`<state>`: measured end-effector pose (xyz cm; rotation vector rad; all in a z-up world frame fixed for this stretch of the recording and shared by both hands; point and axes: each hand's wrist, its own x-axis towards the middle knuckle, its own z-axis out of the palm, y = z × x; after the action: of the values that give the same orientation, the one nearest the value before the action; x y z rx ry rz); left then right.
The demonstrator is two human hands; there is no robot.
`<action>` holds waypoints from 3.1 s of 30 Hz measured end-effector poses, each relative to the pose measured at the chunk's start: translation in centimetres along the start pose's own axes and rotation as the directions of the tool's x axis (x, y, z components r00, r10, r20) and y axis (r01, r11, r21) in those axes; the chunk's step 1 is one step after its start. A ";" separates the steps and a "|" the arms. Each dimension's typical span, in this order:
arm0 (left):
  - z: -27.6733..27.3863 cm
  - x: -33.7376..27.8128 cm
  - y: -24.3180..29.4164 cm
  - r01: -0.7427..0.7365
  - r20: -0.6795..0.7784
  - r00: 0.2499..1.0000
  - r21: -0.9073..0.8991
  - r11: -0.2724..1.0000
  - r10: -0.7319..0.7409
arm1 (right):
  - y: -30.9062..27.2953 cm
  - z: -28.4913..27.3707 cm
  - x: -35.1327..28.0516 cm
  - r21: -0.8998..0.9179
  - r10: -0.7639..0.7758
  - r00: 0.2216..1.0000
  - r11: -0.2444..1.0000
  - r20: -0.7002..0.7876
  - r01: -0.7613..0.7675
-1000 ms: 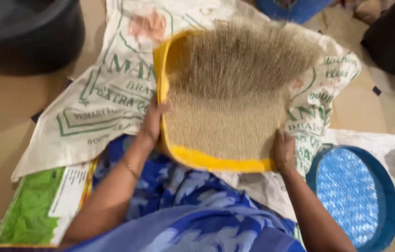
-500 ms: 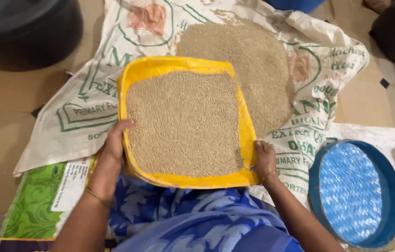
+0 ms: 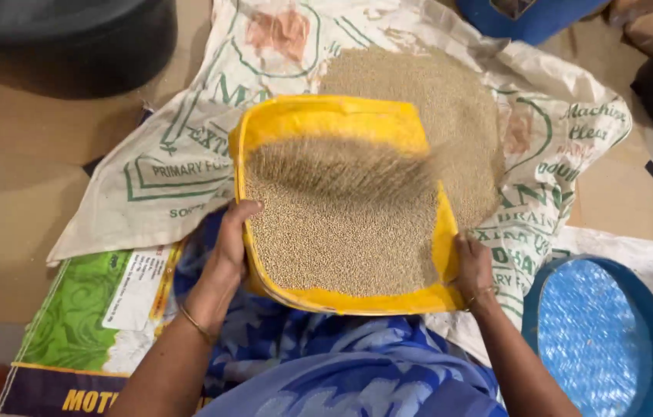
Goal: Sift and sort grains using a flat tray to remove debris and impurities.
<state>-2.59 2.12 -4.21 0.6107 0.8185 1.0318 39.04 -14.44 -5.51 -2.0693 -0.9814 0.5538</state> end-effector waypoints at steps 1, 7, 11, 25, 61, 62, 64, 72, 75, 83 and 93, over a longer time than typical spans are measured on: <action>0.2 -0.8 0.2 0.117 -0.052 0.992 -0.036 0.992 -0.119 | -2.1 -0.6 -1.1 -0.006 0.117 0.993 0.993 0.024 -0.117; -0.4 -4.3 3.4 -0.133 0.091 0.988 0.072 0.989 0.126 | -2.9 -0.8 -1.4 0.093 -0.066 0.989 0.992 -0.136 0.079; 1.6 -2.0 4.8 -0.160 0.156 0.976 0.032 0.987 0.153 | -7.8 0.3 0.2 0.185 0.178 0.984 0.967 0.012 -0.177; 11.1 0.3 9.4 -0.378 0.332 0.892 0.176 0.909 0.307 | -0.3 -0.5 3.1 0.341 0.019 0.991 0.939 -0.134 0.028; -1.1 -0.4 1.0 0.060 -0.041 0.997 0.015 0.998 -0.059 | -2.5 -0.3 -0.4 -0.005 0.032 0.998 0.999 0.045 -0.032; 0.7 -2.2 2.6 0.206 -0.103 0.972 -0.074 0.976 -0.213 | -2.8 -1.1 -1.5 0.053 0.040 0.994 0.998 0.105 -0.046; -0.2 -3.6 2.5 0.132 -0.087 0.986 -0.078 0.988 -0.139 | -4.1 -1.8 -2.6 0.101 0.025 0.997 0.994 0.066 -0.032; 1.1 -4.2 5.8 -0.238 0.150 0.964 0.110 0.965 0.220 | -1.1 1.6 1.2 0.095 0.009 0.995 0.996 -0.100 0.000; -0.6 -1.3 2.4 -0.037 -0.094 0.995 0.084 0.996 0.045 | 4.5 2.6 3.5 -0.064 -0.009 0.993 0.998 0.119 0.017; 8.2 -4.2 8.9 -0.278 0.197 0.949 0.149 0.949 0.247 | -6.6 -1.2 -0.8 0.515 0.119 0.993 0.851 0.000 -0.102; 3.8 5.9 -2.1 -0.195 0.204 0.963 0.081 0.977 0.176 | -0.3 -1.9 4.4 0.077 0.054 0.993 0.996 -0.101 -0.046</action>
<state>3.20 6.47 -5.40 0.8742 0.6504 1.0851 42.82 -11.69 -4.42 -2.0388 -0.8390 0.4963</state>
